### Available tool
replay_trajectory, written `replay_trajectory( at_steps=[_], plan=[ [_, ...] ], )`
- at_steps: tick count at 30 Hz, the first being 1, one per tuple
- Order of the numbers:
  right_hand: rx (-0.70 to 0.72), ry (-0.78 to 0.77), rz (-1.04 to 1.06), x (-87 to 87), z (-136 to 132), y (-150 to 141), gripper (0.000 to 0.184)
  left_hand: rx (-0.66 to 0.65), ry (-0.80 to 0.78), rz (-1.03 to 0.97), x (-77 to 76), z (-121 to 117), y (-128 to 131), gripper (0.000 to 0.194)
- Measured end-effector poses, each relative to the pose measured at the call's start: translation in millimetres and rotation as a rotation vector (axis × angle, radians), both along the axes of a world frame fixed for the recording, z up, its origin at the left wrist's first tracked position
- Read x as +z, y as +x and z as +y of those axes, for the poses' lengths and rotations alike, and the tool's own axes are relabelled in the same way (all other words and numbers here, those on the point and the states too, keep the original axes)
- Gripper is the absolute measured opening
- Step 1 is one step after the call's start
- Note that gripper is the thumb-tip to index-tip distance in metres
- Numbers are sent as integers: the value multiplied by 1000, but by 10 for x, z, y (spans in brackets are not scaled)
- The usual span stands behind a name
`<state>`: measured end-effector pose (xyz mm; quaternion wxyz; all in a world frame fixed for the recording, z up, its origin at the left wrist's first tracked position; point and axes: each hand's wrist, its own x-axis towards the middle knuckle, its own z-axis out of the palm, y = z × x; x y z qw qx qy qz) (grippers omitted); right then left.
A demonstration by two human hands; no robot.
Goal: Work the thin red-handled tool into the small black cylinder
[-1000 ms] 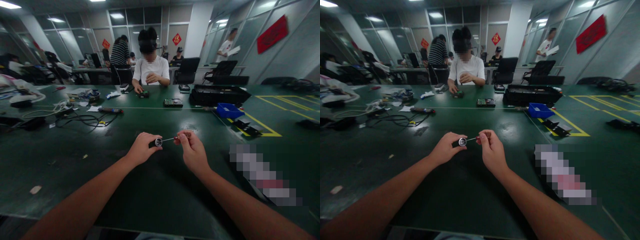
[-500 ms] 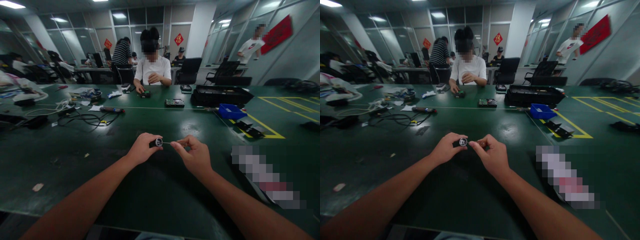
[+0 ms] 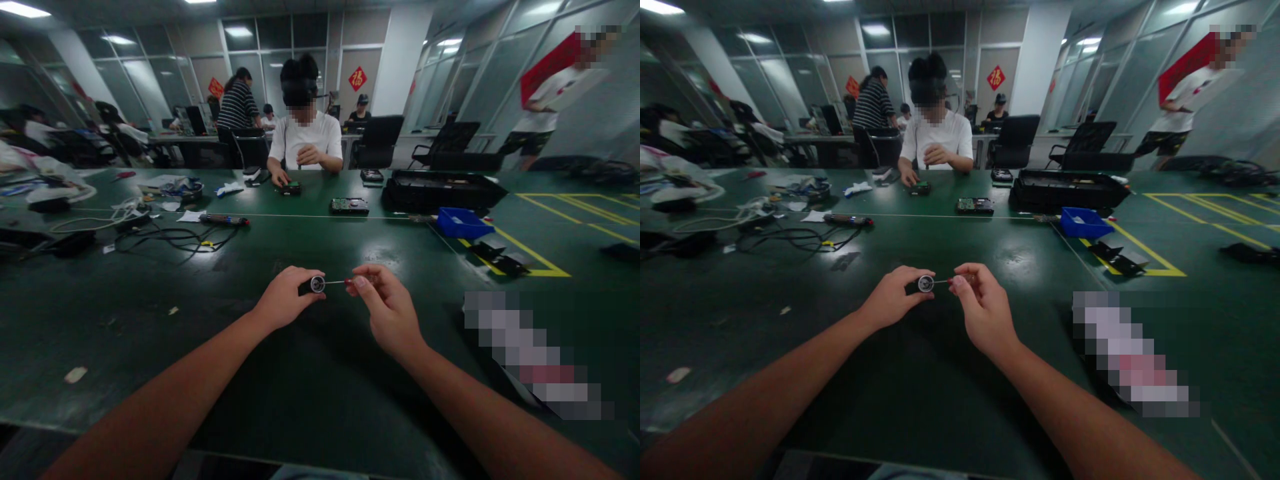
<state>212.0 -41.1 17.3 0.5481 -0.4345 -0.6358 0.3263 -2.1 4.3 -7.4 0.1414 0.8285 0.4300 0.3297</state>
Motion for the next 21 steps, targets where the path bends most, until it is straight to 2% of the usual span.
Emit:
replay_trajectory(
  at_steps=[5, 8, 10, 12, 15, 18, 21],
  plan=[
    [-45, -131, 276, -60, 127, -29, 23, -29, 30, -12, -6, 22, -2, 39],
    [-30, -300, 493, -81, 195, -2, 26, -87, 90, -13, 8, 32, 13, 39],
    [-38, -330, 541, -78, 209, 20, 27, -81, 95, 8, 12, 37, 25, 37],
    [-91, -257, 478, -60, 195, 33, 26, -66, 70, 28, 8, 39, 31, 38],
    [-152, -114, 262, -15, 138, 29, 24, -43, 40, 28, -3, 32, 33, 38],
    [-151, -27, 64, 20, 79, 7, 22, -27, 30, 16, 1, 15, 32, 37],
    [-132, 20, -48, 20, 50, -8, 21, -19, 20, 6, 14, -2, 33, 37]
  ],
)
